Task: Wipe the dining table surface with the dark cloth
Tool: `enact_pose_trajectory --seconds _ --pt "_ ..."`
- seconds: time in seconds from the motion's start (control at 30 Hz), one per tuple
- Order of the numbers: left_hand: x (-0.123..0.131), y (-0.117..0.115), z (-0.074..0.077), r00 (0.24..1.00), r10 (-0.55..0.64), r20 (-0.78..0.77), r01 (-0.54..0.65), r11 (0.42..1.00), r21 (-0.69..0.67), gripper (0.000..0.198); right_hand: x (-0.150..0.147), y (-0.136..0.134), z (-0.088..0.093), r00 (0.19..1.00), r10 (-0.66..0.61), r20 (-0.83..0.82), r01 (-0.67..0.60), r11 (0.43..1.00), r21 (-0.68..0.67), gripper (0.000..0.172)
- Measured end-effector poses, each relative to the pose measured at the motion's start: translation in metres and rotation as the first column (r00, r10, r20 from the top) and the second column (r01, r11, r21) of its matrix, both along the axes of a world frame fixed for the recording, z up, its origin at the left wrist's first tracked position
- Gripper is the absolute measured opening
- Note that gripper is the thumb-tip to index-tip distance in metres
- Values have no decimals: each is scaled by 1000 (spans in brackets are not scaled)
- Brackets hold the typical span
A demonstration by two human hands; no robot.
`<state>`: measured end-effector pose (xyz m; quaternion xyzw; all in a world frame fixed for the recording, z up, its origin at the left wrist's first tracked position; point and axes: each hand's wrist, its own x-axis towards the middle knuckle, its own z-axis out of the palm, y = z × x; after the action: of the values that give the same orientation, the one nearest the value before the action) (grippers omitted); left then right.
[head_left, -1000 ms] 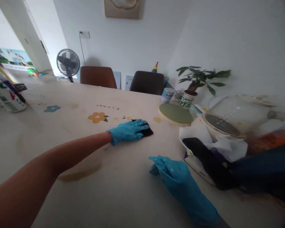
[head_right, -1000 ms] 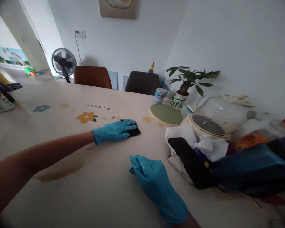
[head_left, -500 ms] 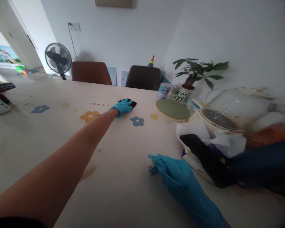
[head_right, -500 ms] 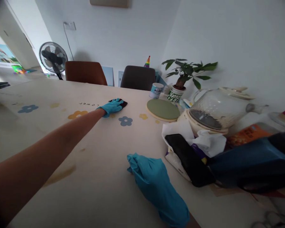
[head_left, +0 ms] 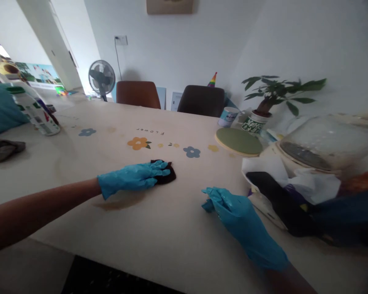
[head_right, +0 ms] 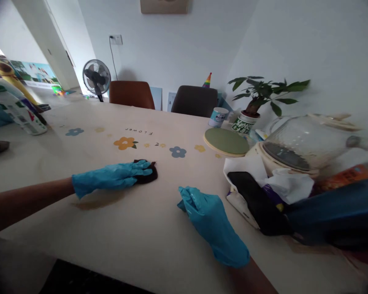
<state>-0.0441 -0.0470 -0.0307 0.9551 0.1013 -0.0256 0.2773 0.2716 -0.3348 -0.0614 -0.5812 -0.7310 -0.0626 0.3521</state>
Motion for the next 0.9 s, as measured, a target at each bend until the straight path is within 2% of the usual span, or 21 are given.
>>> enact_pose_trajectory --seconds 0.13,0.23,0.3,0.37,0.43,0.53,0.73,0.8,0.9 --pt "-61 -31 -25 992 112 62 -115 992 57 69 5 3 -7 998 11 -61 -11 1000 -5 48" --pt "-97 -45 -41 981 185 63 -190 976 102 71 6 4 -7 996 30 -83 -31 999 -10 49" --pt "-111 -48 -46 977 201 73 -209 969 128 74 3 4 -5 996 43 -73 -45 999 -28 49" --pt "-113 -44 -48 976 207 68 -215 965 149 75 -1 3 -3 997 53 -54 -54 998 -26 49" --pt "-104 -34 -48 974 222 38 -225 961 159 76 -6 2 -1 998 51 -35 -52 999 -13 51" --pt "-73 -7 -45 955 296 -5 -290 941 174 78 -11 2 4 998 62 24 -62 998 7 50" --pt "14 76 -26 905 423 -36 -407 890 207 81 -14 3 11 992 68 108 -76 994 74 55" --pt "43 104 -19 895 446 -16 -434 878 200 82 -13 1 5 992 58 115 -67 995 76 53" --pt "82 141 -16 882 471 14 -465 865 190 84 -11 -2 -15 995 -11 94 -2 992 129 52"
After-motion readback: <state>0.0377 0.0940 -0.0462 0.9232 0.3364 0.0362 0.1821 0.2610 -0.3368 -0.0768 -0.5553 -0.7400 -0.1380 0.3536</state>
